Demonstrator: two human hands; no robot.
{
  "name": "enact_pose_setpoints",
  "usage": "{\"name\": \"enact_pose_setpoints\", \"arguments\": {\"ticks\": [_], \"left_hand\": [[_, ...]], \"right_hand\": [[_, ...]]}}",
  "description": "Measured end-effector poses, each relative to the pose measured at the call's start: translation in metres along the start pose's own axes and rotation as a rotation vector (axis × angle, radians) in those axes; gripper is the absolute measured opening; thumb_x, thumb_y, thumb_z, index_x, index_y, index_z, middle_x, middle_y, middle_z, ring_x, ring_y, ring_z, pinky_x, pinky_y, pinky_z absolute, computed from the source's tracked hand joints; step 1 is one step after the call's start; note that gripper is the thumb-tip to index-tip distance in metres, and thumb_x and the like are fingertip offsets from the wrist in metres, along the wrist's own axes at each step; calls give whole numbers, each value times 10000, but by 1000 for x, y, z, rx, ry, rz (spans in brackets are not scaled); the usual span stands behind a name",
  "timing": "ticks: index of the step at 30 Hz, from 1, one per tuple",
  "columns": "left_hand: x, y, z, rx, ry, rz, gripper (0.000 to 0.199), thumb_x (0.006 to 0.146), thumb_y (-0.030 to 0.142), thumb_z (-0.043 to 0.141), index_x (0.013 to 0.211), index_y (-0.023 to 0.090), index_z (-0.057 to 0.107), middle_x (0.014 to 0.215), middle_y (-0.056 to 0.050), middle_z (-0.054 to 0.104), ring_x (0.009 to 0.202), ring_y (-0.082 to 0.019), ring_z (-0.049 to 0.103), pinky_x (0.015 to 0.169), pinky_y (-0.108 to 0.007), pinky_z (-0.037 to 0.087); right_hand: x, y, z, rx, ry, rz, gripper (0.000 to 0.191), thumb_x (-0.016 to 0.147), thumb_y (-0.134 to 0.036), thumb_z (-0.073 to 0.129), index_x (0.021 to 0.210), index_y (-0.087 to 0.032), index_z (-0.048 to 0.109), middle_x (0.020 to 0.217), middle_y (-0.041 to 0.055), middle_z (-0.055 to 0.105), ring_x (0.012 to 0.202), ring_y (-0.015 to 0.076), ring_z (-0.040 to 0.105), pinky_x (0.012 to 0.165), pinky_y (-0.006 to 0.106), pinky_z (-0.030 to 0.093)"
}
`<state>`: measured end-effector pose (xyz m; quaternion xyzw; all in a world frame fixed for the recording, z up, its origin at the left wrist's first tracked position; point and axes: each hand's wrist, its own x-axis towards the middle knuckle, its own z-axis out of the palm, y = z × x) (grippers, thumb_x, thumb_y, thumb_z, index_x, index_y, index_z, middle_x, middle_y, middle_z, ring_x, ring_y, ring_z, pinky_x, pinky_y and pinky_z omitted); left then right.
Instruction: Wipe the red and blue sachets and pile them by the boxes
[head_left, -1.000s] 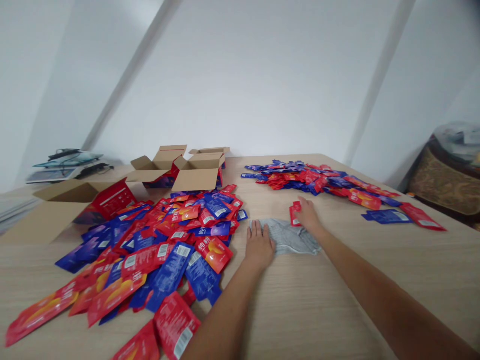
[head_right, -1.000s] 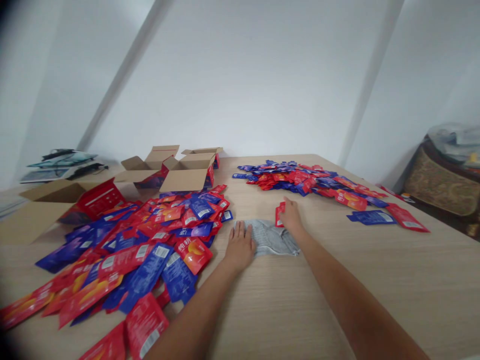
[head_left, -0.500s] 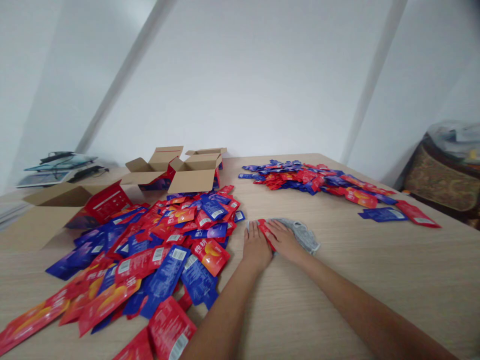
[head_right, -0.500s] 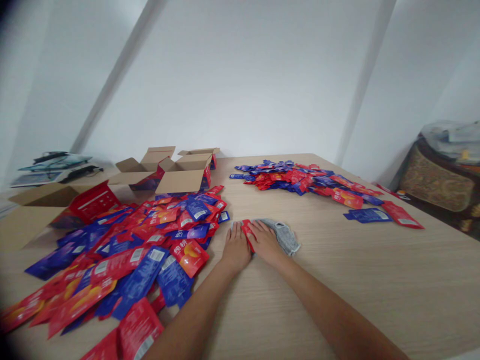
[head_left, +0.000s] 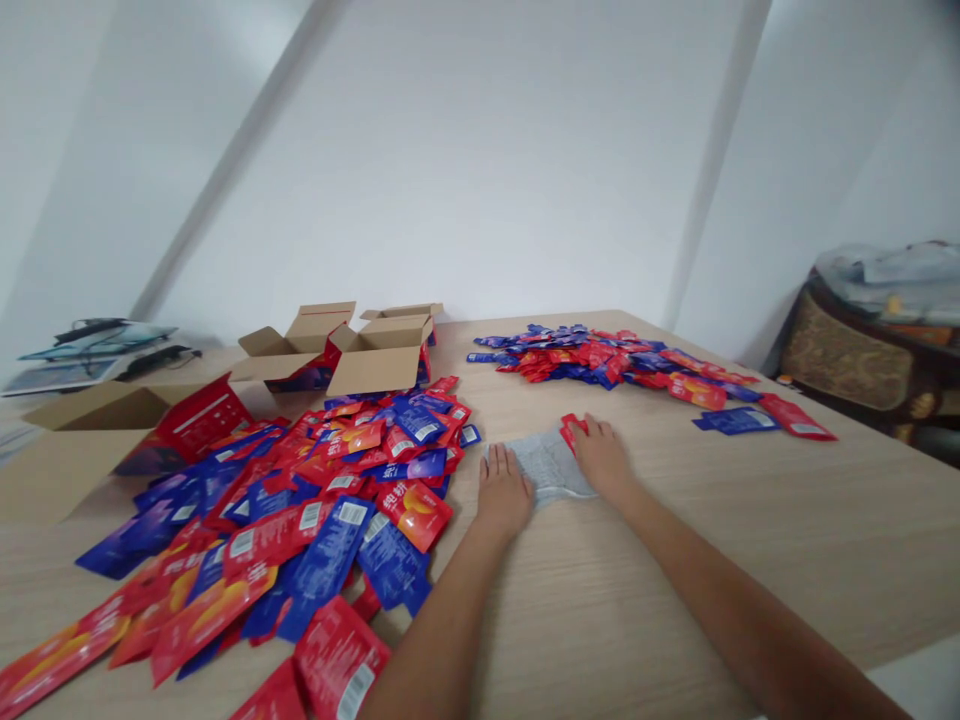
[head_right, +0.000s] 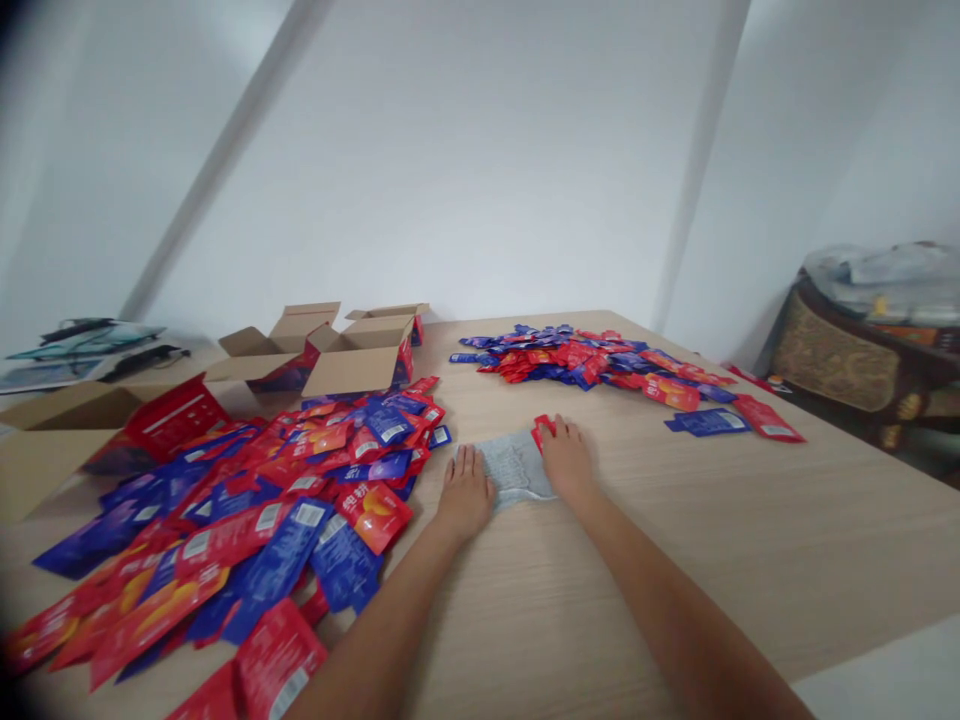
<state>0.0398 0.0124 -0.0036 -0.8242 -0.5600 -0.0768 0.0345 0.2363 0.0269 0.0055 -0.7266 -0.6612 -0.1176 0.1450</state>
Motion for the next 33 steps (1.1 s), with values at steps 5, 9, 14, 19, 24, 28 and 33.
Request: {"name": "enact_pose_setpoints", "arguments": {"ticks": [5, 9, 14, 19, 24, 28, 33], "left_hand": [[0, -1, 3, 8, 21, 8, 584, 919, 344, 261, 1385, 2, 346, 1468, -210, 302, 1381, -293, 214, 1111, -441, 188], [1, 1, 3, 5, 32, 2, 580, 921, 344, 264, 1390, 11, 341, 1469, -204, 305, 1381, -302, 209, 1109, -452, 191], [2, 3, 1, 3, 12, -1, 585, 925, 344, 259, 1398, 6, 321, 1473, -200, 299, 1382, -305, 207, 1112, -451, 187], [1, 2, 0, 7, 2, 5, 579, 929, 345, 253, 1391, 3, 329, 1475, -207, 289, 1385, -286, 204, 1117, -440, 176], [0, 0, 0, 9, -11, 15, 578, 920, 335, 277, 1386, -2, 331, 1476, -213, 282, 1386, -287, 199, 1119, -438, 169], [1, 0, 2, 4, -1, 9, 583, 921, 340, 275, 1388, -4, 330, 1473, -216, 286, 1383, -291, 206, 1115, -439, 184], [0, 0, 1, -19, 22, 17, 586, 920, 351, 274, 1382, -3, 345, 1462, -221, 306, 1378, -301, 219, 1111, -452, 188]], "right_hand": [[-4, -20, -25, 261, 192, -114, 464, 880, -153, 354, 1329, -145, 469, 1387, 154, 432, 1216, 267, 426, 1007, 427, 373], [-7, -27, -27, 494, 267, -242, 447, 908, -189, 289, 1309, -186, 488, 1289, 105, 527, 1191, 210, 466, 1022, 414, 384], [-17, -41, -3, 365, 46, -305, 445, 933, -257, 295, 1320, -159, 490, 1377, 113, 474, 1251, 222, 419, 1031, 418, 359], [-20, -41, 4, 145, -152, -276, 438, 940, -306, 319, 1347, -237, 467, 1455, 75, 391, 1258, 253, 405, 968, 427, 383], [-14, -8, -2, -6, -95, -110, 419, 897, -184, 381, 1285, -196, 537, 1398, 135, 442, 1131, 280, 473, 901, 428, 408], [-15, -5, -13, 92, 34, -99, 423, 867, -135, 408, 1264, -159, 549, 1321, 153, 498, 1121, 267, 468, 942, 403, 394], [-19, -27, -30, 332, 158, -275, 441, 913, -229, 373, 1342, -161, 450, 1251, 109, 559, 1132, 221, 489, 978, 356, 400]]}}
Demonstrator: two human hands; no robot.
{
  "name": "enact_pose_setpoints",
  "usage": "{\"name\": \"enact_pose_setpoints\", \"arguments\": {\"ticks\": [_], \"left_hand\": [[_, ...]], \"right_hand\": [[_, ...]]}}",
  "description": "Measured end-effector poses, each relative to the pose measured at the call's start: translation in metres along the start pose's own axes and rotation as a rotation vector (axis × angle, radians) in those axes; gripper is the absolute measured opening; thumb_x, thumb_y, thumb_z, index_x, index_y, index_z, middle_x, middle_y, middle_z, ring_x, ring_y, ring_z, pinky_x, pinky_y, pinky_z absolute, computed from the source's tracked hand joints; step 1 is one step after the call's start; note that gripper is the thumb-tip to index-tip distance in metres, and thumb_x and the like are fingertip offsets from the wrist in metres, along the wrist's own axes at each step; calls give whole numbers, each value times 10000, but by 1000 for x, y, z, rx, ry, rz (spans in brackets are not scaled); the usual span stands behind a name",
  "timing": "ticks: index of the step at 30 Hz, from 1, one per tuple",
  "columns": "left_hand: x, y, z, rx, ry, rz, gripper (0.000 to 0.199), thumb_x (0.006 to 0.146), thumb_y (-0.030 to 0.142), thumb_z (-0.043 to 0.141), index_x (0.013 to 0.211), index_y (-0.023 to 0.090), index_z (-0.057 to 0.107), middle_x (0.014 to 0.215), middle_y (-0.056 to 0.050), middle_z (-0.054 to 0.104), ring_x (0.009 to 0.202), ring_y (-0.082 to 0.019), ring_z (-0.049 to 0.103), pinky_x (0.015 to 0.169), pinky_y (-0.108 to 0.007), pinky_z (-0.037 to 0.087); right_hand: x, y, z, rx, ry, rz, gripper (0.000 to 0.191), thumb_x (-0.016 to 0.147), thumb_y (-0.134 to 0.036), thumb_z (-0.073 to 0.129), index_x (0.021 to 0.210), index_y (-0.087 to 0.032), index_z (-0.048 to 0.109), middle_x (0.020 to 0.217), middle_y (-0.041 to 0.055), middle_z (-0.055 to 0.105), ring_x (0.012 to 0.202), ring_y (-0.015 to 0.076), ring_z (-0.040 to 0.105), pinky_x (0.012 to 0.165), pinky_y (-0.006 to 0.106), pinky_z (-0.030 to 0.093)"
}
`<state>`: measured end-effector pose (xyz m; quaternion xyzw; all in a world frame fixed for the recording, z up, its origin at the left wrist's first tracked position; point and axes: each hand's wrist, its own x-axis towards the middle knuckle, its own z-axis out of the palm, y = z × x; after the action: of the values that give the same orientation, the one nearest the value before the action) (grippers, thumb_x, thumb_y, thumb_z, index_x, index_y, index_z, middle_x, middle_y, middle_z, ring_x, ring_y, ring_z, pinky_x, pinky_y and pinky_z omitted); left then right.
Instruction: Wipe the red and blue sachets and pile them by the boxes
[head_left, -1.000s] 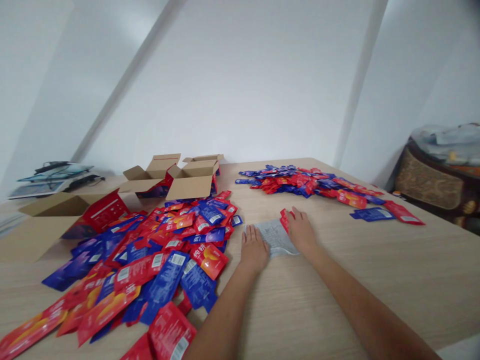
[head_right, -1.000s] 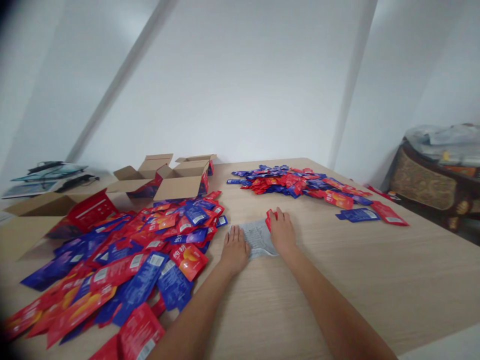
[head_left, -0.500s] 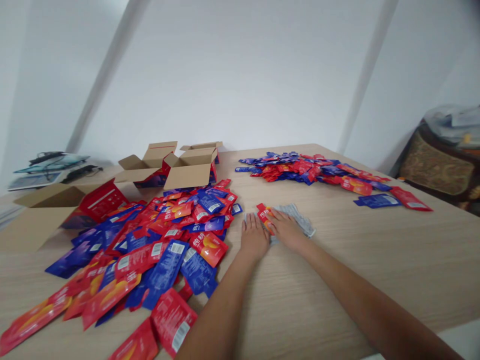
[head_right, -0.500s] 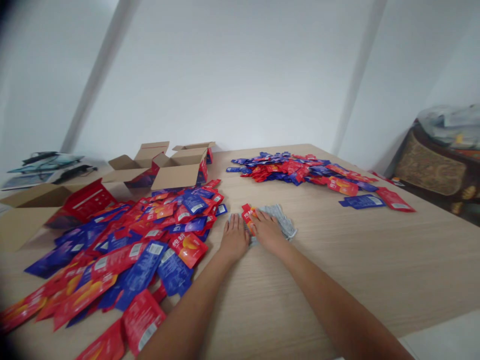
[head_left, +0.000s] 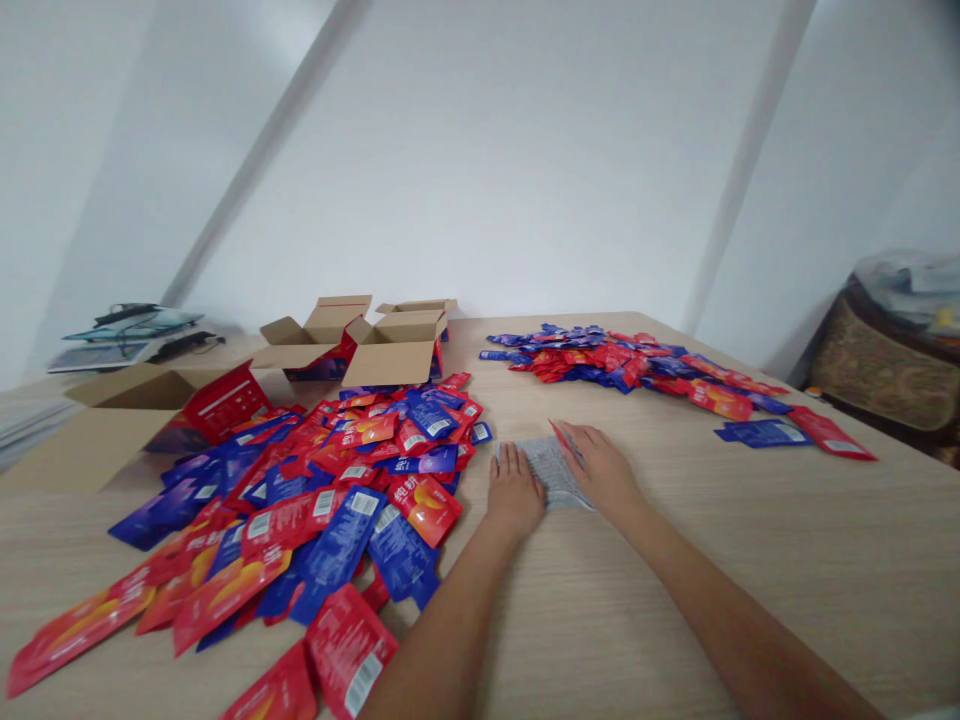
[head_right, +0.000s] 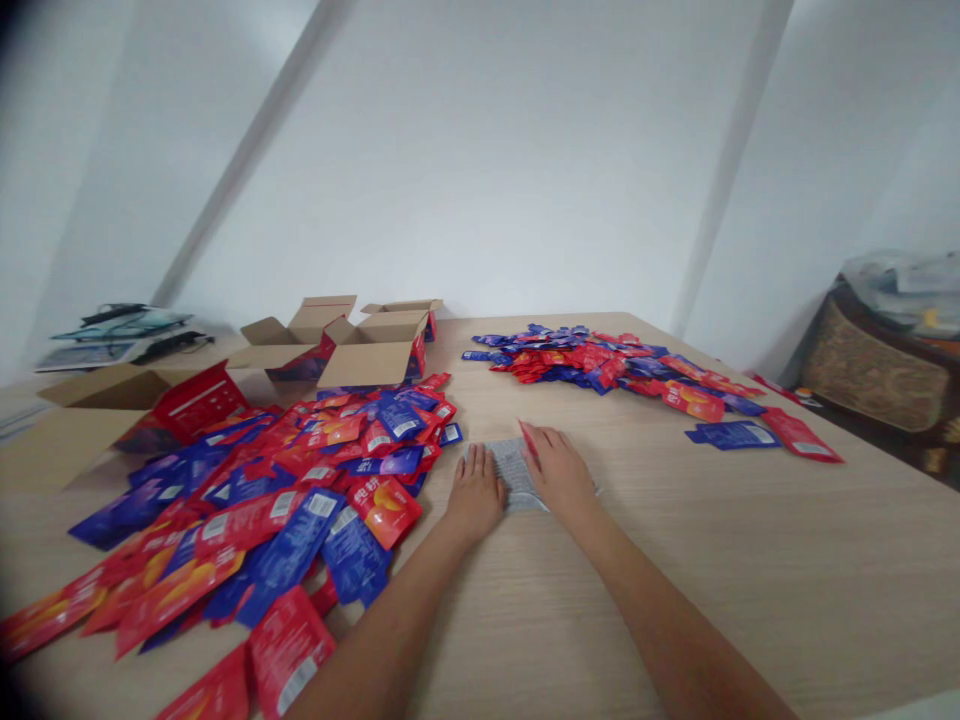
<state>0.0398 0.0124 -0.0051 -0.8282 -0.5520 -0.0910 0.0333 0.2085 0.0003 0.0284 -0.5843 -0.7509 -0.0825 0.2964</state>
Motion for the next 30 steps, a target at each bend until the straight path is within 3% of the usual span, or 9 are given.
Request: {"name": "enact_pose_setpoints", "arguments": {"ticks": [3, 7, 10, 15, 19, 22, 25, 30], "left_hand": [[-1, 0, -1, -9, 5, -2, 585, 927, 357, 260, 1381, -2, 347, 1459, -225, 311, 1378, -309, 216, 1111, -459, 181], [-1, 1, -1, -33, -3, -5, 575, 935, 373, 261, 1403, 45, 326, 1470, -216, 296, 1380, -314, 208, 1105, -475, 182], [-1, 1, -2, -51, -19, 5, 571, 934, 386, 282, 1417, 82, 304, 1476, -205, 292, 1381, -313, 207, 1103, -489, 175], [-2, 2, -4, -61, -13, 8, 556, 933, 358, 277, 1405, 67, 324, 1472, -209, 297, 1385, -307, 194, 1111, -486, 155], [-3, 2, -4, -64, -10, 2, 559, 925, 354, 291, 1404, 68, 334, 1474, -216, 287, 1383, -312, 200, 1109, -481, 170], [-3, 1, -3, -59, -9, -3, 562, 922, 358, 295, 1405, 75, 339, 1478, -203, 288, 1385, -310, 193, 1109, -485, 173], [-3, 1, -4, -59, -15, 1, 567, 922, 363, 289, 1407, 72, 338, 1479, -195, 290, 1386, -311, 189, 1109, -483, 176], [-4, 1, -5, -50, -15, -6, 560, 925, 364, 280, 1405, 83, 338, 1483, -184, 287, 1389, -307, 183, 1110, -486, 162]], "right_hand": [[-3, -7, 4, 69, -57, -85, 429, 937, -265, 320, 1328, -171, 469, 1272, 94, 565, 1168, 198, 493, 1016, 367, 380], [-12, -2, 25, 16, -273, -161, 453, 925, -277, 334, 1339, -156, 473, 1394, 99, 472, 1303, 217, 393, 1047, 406, 352], [-8, 6, 41, -50, -366, -185, 473, 921, -252, 311, 1342, -110, 471, 1425, 124, 424, 1353, 220, 317, 1080, 395, 311], [32, 19, 61, -127, -408, -215, 503, 866, -127, 328, 1351, -69, 449, 1438, 140, 400, 1383, 206, 246, 1117, 383, 235], [64, 23, 69, -141, -400, -87, 477, 797, -73, 419, 1244, -139, 572, 1405, 119, 453, 1332, 218, 334, 1097, 381, 243], [72, 21, 62, -96, -248, 6, 470, 771, -30, 427, 1192, -141, 603, 1350, 116, 506, 1292, 211, 367, 1077, 363, 265], [64, 13, 41, -71, -84, -8, 533, 755, 20, 388, 1234, -140, 560, 1339, 109, 493, 1271, 202, 366, 1059, 369, 295], [39, -7, 3, -13, -122, -203, 399, 870, -177, 421, 1247, -172, 550, 1299, 112, 525, 1218, 220, 427, 1033, 389, 357]]}}
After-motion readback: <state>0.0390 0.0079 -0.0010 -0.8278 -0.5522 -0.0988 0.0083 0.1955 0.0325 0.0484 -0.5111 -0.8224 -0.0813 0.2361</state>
